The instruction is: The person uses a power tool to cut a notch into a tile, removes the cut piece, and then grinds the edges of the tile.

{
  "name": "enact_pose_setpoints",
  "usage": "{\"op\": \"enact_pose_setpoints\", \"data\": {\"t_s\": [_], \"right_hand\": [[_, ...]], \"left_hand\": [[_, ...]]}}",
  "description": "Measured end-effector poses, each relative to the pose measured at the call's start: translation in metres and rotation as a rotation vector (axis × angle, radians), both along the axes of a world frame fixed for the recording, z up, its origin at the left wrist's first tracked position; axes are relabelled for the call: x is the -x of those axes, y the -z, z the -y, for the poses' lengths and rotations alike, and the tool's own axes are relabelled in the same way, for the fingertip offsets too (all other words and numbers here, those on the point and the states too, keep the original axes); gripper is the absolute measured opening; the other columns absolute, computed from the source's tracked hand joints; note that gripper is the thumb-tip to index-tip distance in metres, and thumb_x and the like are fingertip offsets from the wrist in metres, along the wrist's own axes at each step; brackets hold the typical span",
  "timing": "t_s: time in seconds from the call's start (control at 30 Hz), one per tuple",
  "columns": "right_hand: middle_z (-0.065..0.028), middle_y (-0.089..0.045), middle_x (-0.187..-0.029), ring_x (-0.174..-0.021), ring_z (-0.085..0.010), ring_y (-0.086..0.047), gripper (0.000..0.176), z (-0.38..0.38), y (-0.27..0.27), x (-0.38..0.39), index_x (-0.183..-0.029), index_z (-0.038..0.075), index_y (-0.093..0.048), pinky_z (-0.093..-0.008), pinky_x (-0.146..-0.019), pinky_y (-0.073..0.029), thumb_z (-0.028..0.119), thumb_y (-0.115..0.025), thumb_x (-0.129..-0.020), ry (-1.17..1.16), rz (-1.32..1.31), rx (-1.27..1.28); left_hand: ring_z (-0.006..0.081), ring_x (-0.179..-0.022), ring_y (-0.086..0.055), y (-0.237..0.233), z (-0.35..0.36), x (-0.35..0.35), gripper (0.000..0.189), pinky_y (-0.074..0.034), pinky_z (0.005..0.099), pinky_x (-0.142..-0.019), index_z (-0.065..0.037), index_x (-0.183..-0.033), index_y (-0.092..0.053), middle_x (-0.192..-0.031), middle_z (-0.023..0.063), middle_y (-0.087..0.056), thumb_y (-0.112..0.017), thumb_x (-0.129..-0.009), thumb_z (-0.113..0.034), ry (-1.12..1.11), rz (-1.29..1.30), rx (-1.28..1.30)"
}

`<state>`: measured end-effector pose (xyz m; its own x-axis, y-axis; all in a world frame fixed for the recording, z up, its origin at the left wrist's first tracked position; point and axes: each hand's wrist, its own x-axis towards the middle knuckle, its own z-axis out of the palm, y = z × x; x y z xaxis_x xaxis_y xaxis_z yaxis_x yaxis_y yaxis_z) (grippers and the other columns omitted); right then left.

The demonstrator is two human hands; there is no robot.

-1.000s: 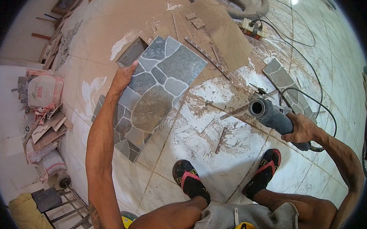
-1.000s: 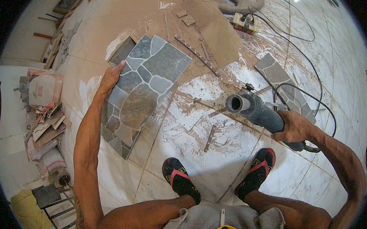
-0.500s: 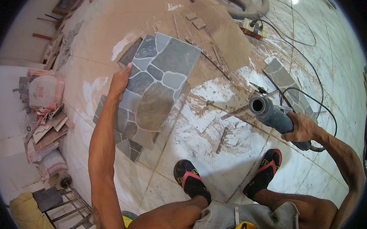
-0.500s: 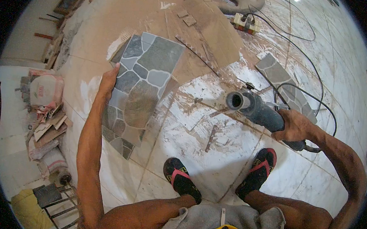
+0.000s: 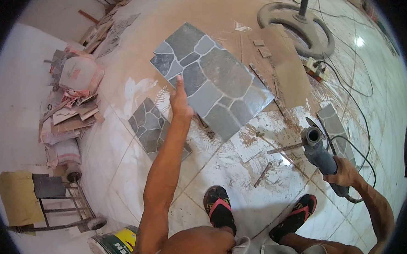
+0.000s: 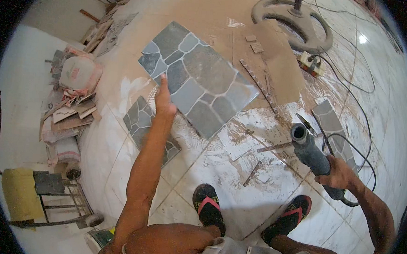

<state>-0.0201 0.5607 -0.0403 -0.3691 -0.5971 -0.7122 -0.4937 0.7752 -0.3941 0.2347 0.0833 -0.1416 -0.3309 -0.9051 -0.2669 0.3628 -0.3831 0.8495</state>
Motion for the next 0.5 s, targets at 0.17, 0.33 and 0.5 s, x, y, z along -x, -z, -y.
{"op": "enact_pose_setpoints", "data": {"t_s": [0.17, 0.33, 0.5], "right_hand": [[-0.0207, -0.068, -0.093, -0.086, -0.0318, -0.067, 0.061, -0.003, -0.005, -0.004, -0.108, -0.006, -0.062, -0.0423, -0.08, -0.052, 0.032, -0.078, -0.063, 0.04, -0.009, -0.011], [-0.0207, -0.068, -0.094, -0.086, -0.0316, -0.067, 0.063, -0.008, -0.001, -0.004, -0.11, -0.007, -0.06, -0.0424, -0.08, -0.052, 0.032, -0.077, -0.063, 0.036, -0.003, -0.009], [-0.0223, -0.068, -0.095, -0.087, -0.0334, -0.067, 0.067, -0.009, 0.0, -0.005, -0.112, -0.007, -0.059, -0.0432, -0.081, -0.052, 0.032, -0.077, -0.061, 0.009, -0.011, 0.001]], "left_hand": [[0.0264, -0.112, -0.06, 0.018, -0.004, 0.002, 0.042, -0.05, 0.0419, -0.098, -0.001, -0.128, -0.052, -0.124, 0.0118, -0.061, -0.064, -0.097, -0.027, 0.028, -0.229, 0.012], [0.029, -0.121, -0.055, 0.038, -0.019, 0.012, 0.045, -0.047, 0.051, -0.102, -0.011, -0.135, -0.046, -0.13, 0.0102, -0.056, -0.065, -0.095, -0.014, -0.05, -0.381, -0.167], [0.0301, -0.12, -0.055, 0.047, -0.035, 0.022, 0.041, -0.04, 0.0582, -0.108, -0.008, -0.13, -0.049, -0.13, 0.0117, -0.057, -0.065, -0.092, -0.008, -0.017, -0.429, -0.219]]}}
